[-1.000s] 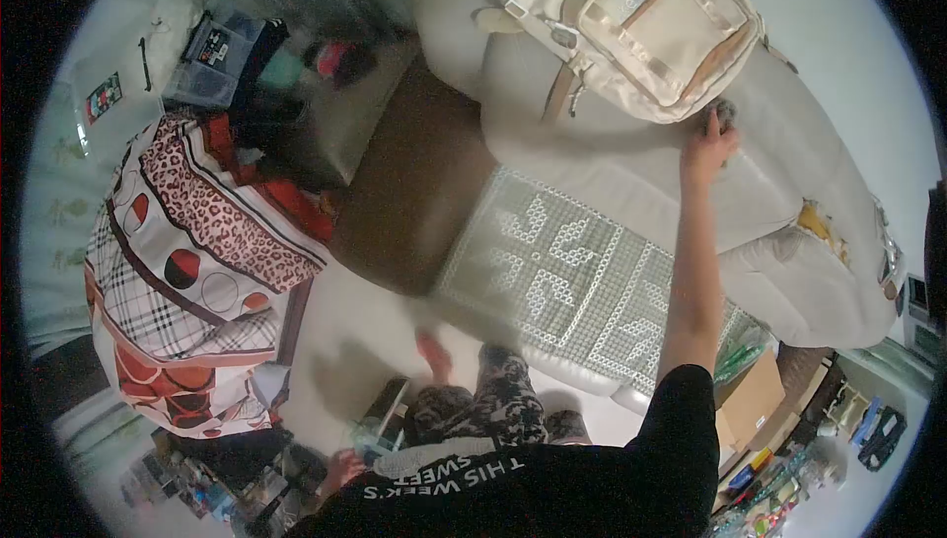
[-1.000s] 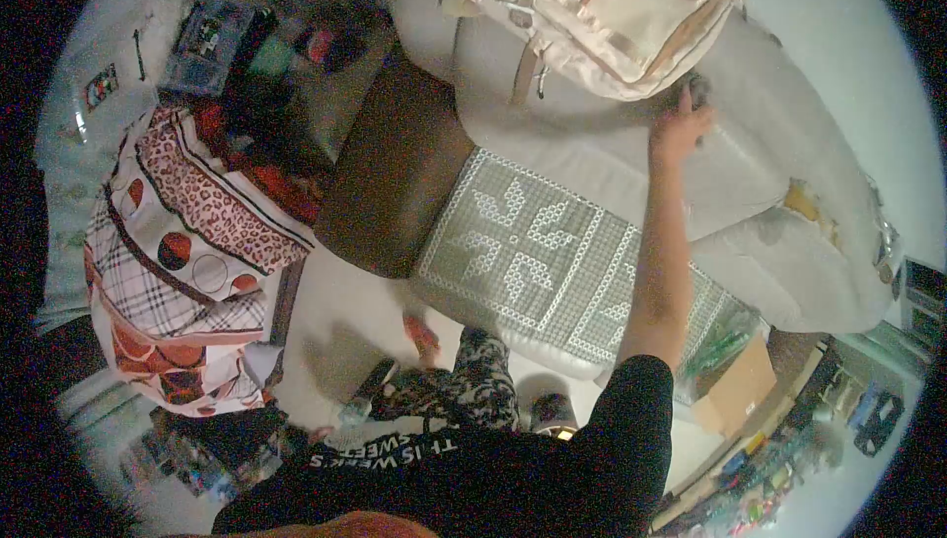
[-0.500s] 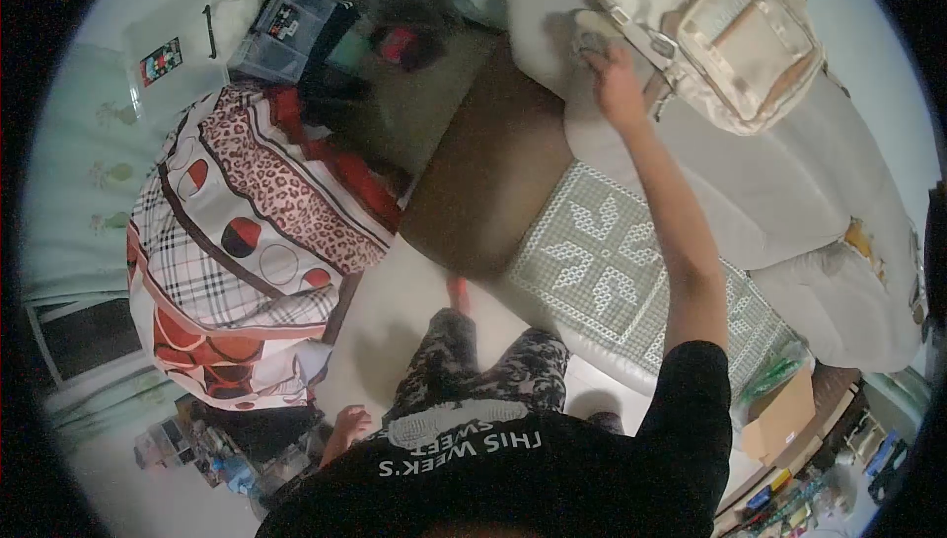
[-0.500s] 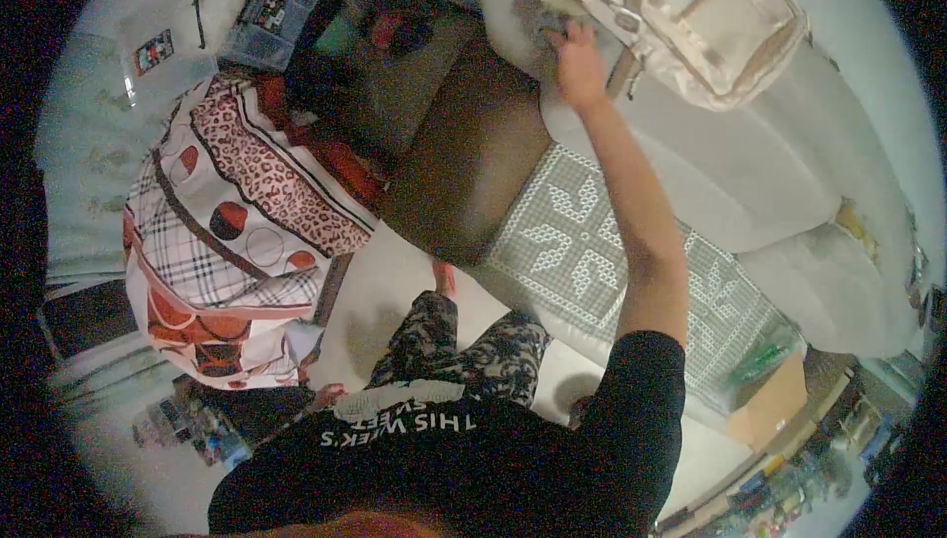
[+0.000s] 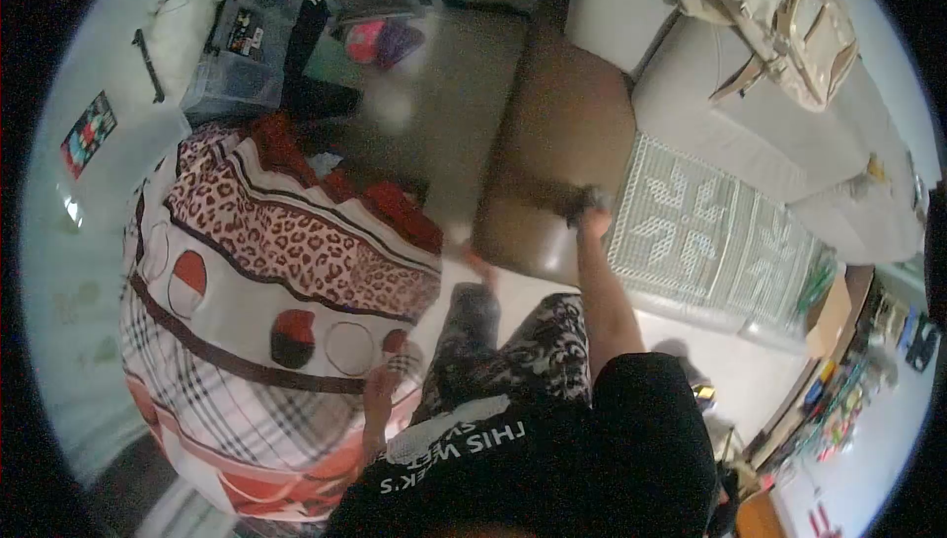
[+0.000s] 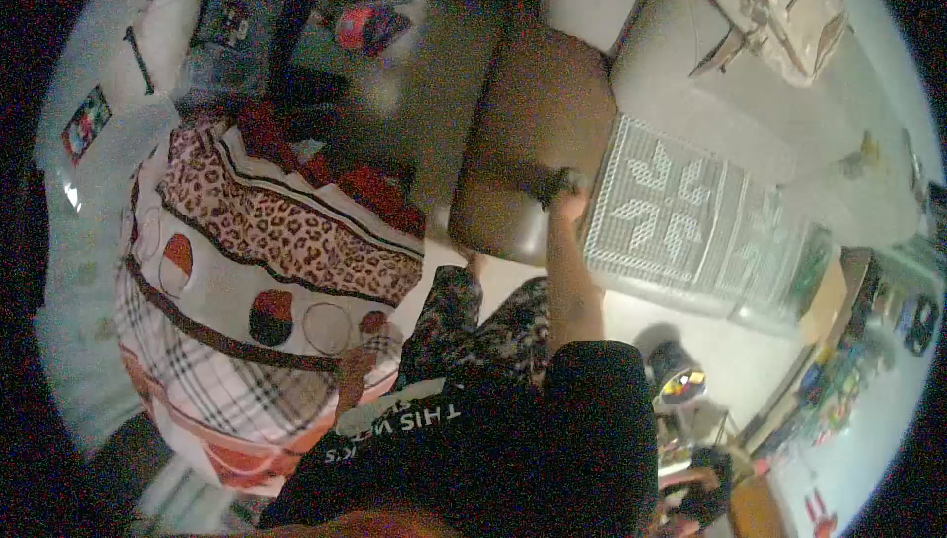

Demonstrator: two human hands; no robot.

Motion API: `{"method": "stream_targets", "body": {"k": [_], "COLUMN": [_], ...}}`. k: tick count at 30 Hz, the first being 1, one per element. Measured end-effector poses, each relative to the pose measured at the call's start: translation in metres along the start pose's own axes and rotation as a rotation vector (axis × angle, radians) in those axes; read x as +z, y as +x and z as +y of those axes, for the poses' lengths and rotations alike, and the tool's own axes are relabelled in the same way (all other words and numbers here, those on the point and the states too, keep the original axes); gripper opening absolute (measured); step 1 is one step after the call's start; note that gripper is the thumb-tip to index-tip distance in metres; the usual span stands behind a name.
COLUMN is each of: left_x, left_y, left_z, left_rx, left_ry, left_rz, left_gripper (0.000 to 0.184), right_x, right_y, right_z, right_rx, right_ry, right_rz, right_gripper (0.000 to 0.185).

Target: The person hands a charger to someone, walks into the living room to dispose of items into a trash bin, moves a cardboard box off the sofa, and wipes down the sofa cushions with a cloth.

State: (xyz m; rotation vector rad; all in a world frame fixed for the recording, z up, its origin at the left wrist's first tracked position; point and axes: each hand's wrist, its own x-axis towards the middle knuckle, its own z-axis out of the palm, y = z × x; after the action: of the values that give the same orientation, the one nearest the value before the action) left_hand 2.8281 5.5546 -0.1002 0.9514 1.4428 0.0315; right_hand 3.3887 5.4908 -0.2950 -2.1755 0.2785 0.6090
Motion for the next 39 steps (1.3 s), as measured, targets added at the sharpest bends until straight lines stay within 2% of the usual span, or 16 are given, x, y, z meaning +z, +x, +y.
{"method": "stream_targets", "body": {"k": [1, 2, 4, 5, 7, 9, 13, 18, 23, 25, 29, 31, 33, 35, 37, 39], "left_x": [-0.007, -0.013, -0.024, -0.022, -0.021, -0.031, 0.013, 0.002, 0.029, 0.048, 0.099, 0.125, 0.142, 0.159, 0.162, 0.171], "left_y": [0.004, 0.005, 0.006, 0.007, 0.018, 0.037, 0.014, 0.053, 0.079, 0.089, 0.143, 0.155, 0.169, 0.189, 0.211, 0.227], "left_z": [0.016, 0.028, 0.046, 0.057, 0.065, 0.056, 0.194, 0.226, 0.304, 0.339, 0.427, 0.475, 0.520, 0.556, 0.574, 0.585], "left_rx": [-0.047, -0.096, -0.182, -0.211, -0.101, 0.170, 0.247, 0.349, 0.378, 0.410, 0.236, 0.037, -0.065, 0.027, 0.044, 0.546], "left_ry": [-0.038, -0.078, -0.164, -0.212, -0.188, -0.166, -0.003, 0.002, 0.156, 0.310, 0.339, 0.234, 0.351, 0.349, 0.296, 0.851], "left_rz": [-0.021, -0.040, -0.070, -0.084, -0.056, -0.050, 0.081, 0.060, -0.014, -0.043, -0.072, -0.094, -0.135, -0.164, -0.212, -0.184], "left_gripper": [0.026, 0.025, 0.023, 0.022, 0.021, 0.020, 0.020, 0.022, 0.020, 0.019, 0.022, 0.023, 0.024, 0.024, 0.026, 0.026], "right_x": [0.017, 0.027, 0.051, 0.063, 0.083, 0.086, 0.069, 0.067, 0.097, 0.100, 0.089, 0.074, 0.065, 0.064, 0.084, 0.078], "right_y": [-0.024, -0.052, -0.102, -0.116, -0.132, -0.138, -0.136, -0.094, -0.009, 0.042, 0.140, 0.184, 0.212, 0.232, 0.248, 0.246], "right_z": [0.020, 0.026, 0.028, 0.035, 0.042, 0.041, -0.001, -0.004, -0.028, -0.065, -0.134, -0.141, -0.142, -0.148, -0.127, -0.124], "right_rx": [-0.008, 0.011, 0.013, 0.017, 0.009, -0.011, -0.119, -0.101, -0.449, -0.405, -0.316, -0.321, -0.365, -0.140, -0.095, -0.333], "right_ry": [0.218, 0.216, -0.453, -0.443, -0.391, -0.467, -0.768, -0.505, -0.653, -0.684, -0.574, -0.490, -0.427, -0.448, -0.369, -0.537], "right_rz": [0.114, 0.129, 0.283, 0.293, 0.168, 0.121, -0.027, -0.110, 0.043, 0.018, 0.267, 0.261, 0.267, 0.042, 0.164, 0.168], "right_gripper": [0.039, 0.039, 0.043, 0.043, 0.043, 0.042, 0.041, 0.044, 0.059, 0.065, 0.063, 0.060, 0.057, 0.040, 0.031, 0.028]}}
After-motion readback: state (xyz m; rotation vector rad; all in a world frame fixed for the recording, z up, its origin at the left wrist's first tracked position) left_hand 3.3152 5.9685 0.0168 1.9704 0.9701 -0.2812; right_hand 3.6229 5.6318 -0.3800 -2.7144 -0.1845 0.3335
